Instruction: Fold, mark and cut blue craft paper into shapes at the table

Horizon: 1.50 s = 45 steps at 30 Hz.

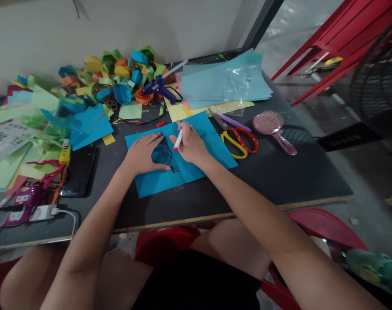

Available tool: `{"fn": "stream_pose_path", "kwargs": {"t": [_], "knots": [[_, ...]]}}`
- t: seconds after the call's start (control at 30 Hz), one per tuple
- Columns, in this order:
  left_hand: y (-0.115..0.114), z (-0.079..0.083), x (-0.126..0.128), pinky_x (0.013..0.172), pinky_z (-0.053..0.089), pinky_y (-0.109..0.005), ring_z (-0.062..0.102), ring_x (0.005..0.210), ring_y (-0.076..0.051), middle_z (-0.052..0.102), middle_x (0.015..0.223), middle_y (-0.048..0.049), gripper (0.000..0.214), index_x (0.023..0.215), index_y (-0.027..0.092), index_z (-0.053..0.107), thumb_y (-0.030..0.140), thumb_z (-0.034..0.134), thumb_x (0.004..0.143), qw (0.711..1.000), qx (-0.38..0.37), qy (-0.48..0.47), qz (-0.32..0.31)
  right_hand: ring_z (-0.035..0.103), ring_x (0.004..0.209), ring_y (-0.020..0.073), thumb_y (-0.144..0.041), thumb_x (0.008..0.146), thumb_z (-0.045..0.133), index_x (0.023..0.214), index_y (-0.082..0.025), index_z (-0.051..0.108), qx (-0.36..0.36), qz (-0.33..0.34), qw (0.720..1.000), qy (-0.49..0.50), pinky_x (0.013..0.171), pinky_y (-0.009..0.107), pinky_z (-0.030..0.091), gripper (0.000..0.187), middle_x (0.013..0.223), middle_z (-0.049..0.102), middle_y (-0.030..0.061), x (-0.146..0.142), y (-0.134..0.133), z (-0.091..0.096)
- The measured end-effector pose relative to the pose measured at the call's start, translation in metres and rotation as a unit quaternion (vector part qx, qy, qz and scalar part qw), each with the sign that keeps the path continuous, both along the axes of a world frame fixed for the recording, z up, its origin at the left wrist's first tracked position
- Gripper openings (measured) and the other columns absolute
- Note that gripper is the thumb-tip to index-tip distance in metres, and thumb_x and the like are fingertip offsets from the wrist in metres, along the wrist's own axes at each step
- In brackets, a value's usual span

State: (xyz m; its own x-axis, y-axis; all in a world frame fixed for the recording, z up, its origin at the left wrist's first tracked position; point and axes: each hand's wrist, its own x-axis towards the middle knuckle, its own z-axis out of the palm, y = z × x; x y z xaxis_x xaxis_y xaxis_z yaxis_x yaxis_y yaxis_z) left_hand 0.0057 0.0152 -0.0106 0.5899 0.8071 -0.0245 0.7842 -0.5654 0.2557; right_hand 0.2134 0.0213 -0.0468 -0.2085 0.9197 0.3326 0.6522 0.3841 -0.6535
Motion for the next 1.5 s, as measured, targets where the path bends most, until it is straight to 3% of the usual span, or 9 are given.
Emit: {"fn": "stream_pose_path", "kwargs": {"t": [0.17,0.27,0.4,0.57,0.8,0.93,1.17,1.5], "knots": [[0.008,-0.003,-0.002,0.119,0.024,-0.052,0.031,0.146,-0.035,0.034,0.157,-0.0174,0.113,0.149,0.014,0.037,0.085,0.057,0.064,0.999,-0.001,-0.025,-0.041,0.052,0.125,0.0374,-0.051,0.095,0.038,0.110,-0.023,0.038,-0.013,-0.049,0.998,0.027,0.101,0.059,0.042,0.032,0.124,0.058,0.0198,0.002,0.003,0.001],[0.008,-0.007,-0.004,0.119,0.025,-0.053,0.032,0.145,-0.036,0.036,0.155,-0.0183,0.112,0.146,0.014,0.040,0.085,0.059,0.063,0.997,0.003,-0.052,-0.064,0.053,0.125,0.0352,-0.052,0.095,0.037,0.108,-0.023,0.037,-0.039,-0.028,0.997,0.059,0.097,0.054,0.046,0.032,0.128,0.056,0.0191,0.005,0.003,0.004],[0.002,-0.010,-0.002,0.115,0.033,-0.055,0.038,0.142,-0.037,0.042,0.152,-0.0196,0.111,0.144,0.014,0.044,0.086,0.060,0.061,0.996,0.027,-0.072,-0.050,0.057,0.118,0.0314,-0.054,0.095,0.036,0.105,-0.025,0.035,-0.068,-0.006,0.995,0.076,0.090,0.048,0.050,0.031,0.132,0.054,0.0181,0.007,0.003,0.007],[-0.008,-0.012,0.007,0.115,0.034,-0.053,0.037,0.142,-0.036,0.040,0.152,-0.0211,0.110,0.144,0.009,0.043,0.087,0.053,0.066,0.997,0.045,-0.056,-0.039,0.060,0.111,0.0314,-0.054,0.095,0.037,0.103,-0.025,0.037,-0.056,-0.031,0.996,0.054,0.093,0.050,0.047,0.030,0.117,0.060,0.0147,0.004,0.002,0.008],[-0.006,-0.011,0.006,0.114,0.035,-0.054,0.037,0.142,-0.037,0.040,0.153,-0.0193,0.111,0.147,0.013,0.041,0.089,0.049,0.066,0.996,0.045,-0.051,-0.056,0.058,0.118,0.0322,-0.059,0.095,0.036,0.108,-0.026,0.040,-0.084,-0.050,0.992,0.079,0.087,0.047,0.050,0.036,0.127,0.059,0.0144,0.005,0.000,0.010],[-0.004,-0.009,0.003,0.115,0.032,-0.053,0.034,0.144,-0.037,0.035,0.155,-0.0200,0.113,0.150,0.013,0.035,0.089,0.048,0.067,0.996,0.027,-0.041,-0.070,0.060,0.118,0.0321,-0.062,0.090,0.046,0.110,-0.026,0.039,-0.092,-0.059,0.988,0.112,0.086,0.045,0.052,0.042,0.130,0.059,0.0158,0.008,0.000,0.013],[-0.005,-0.007,0.004,0.115,0.029,-0.053,0.031,0.145,-0.038,0.032,0.157,-0.0201,0.116,0.152,0.013,0.030,0.089,0.049,0.067,0.997,0.011,-0.026,-0.070,0.062,0.117,0.0301,-0.061,0.089,0.047,0.102,-0.026,0.038,-0.073,-0.072,0.982,0.162,0.090,0.045,0.050,0.039,0.124,0.065,0.0152,0.009,0.001,0.011],[-0.008,0.000,0.003,0.115,0.032,-0.051,0.037,0.142,-0.036,0.036,0.155,-0.0187,0.115,0.150,0.011,0.035,0.087,0.053,0.066,0.995,0.021,0.007,-0.097,0.064,0.108,0.0301,-0.062,0.088,0.049,0.100,-0.027,0.039,-0.081,-0.081,0.983,0.141,0.084,0.045,0.051,0.038,0.117,0.066,0.0123,0.007,0.001,0.014]]}}
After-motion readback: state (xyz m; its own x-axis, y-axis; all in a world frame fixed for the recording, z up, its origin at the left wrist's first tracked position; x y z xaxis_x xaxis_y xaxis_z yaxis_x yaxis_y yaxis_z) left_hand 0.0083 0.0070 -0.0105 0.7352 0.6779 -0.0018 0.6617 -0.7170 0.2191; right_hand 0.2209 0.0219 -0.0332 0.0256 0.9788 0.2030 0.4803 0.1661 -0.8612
